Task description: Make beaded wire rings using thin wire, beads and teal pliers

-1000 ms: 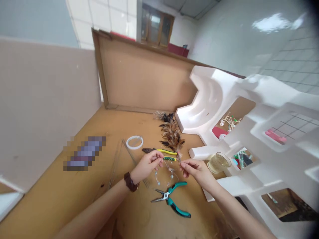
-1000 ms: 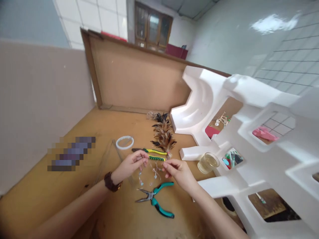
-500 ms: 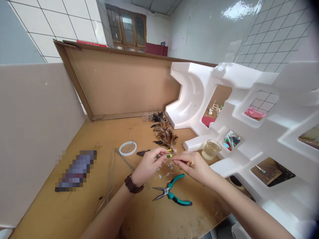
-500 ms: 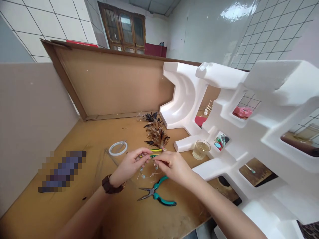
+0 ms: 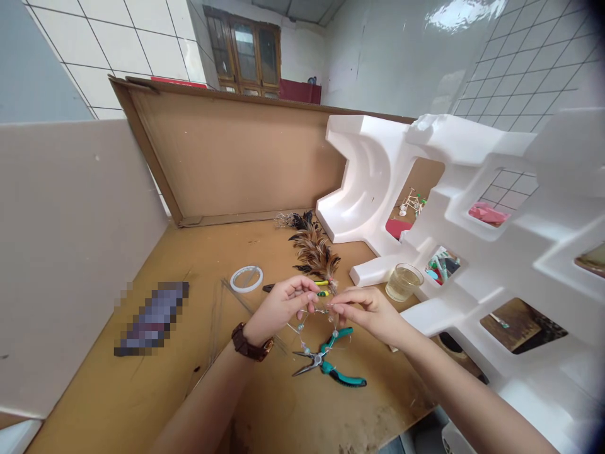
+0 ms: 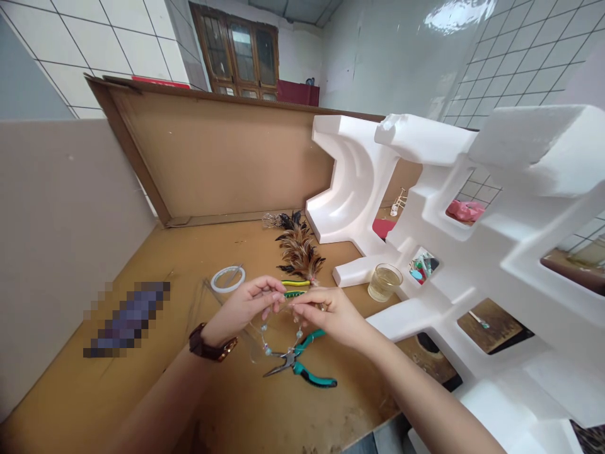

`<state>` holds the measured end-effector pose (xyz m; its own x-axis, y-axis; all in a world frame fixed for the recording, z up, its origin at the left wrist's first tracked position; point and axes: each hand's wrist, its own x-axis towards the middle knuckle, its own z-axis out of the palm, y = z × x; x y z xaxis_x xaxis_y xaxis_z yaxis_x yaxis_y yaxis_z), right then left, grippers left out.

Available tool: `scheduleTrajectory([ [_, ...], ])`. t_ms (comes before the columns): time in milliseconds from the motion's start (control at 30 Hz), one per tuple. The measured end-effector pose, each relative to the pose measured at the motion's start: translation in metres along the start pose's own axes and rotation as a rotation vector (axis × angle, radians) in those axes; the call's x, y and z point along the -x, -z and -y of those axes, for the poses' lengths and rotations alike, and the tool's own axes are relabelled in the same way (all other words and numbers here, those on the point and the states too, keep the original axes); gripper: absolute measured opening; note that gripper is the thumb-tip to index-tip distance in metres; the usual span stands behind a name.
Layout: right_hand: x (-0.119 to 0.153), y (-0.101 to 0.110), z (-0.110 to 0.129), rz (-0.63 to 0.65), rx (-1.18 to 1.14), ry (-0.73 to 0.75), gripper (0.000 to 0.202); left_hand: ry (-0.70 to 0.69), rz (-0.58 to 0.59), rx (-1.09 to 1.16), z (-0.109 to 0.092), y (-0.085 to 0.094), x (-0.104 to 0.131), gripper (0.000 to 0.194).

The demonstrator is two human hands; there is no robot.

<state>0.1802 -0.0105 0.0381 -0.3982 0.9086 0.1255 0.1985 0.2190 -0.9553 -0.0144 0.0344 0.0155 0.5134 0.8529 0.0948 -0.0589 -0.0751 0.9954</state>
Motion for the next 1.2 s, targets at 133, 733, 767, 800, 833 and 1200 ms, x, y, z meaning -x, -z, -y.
scheduleTrajectory([
  [133,-0.001,-0.003,-0.005,0.094,-0.264,-0.127,0.024,-0.010,-0.013,0.002,0.001,-0.001,0.001,0.019],
  [733,-0.004,-0.007,-0.005,-0.146,-0.367,-0.015,0.018,-0.003,-0.004,-0.062,0.000,-0.007,0.004,0.025],
  [767,-0.003,-0.007,-0.003,-0.161,-0.348,-0.012,0.018,-0.005,0.000,-0.060,-0.001,-0.008,0.004,0.025],
  [800,-0.002,-0.007,-0.001,-0.180,-0.325,-0.003,0.018,-0.007,0.007,-0.051,-0.002,-0.008,0.004,0.026],
  [833,-0.001,-0.007,0.001,-0.201,-0.303,0.009,0.017,-0.004,0.014,-0.036,-0.003,-0.008,0.004,0.026],
  [1200,0.004,-0.005,0.010,-0.275,-0.225,0.073,0.014,0.102,0.024,-0.026,0.002,-0.012,0.005,0.024],
])
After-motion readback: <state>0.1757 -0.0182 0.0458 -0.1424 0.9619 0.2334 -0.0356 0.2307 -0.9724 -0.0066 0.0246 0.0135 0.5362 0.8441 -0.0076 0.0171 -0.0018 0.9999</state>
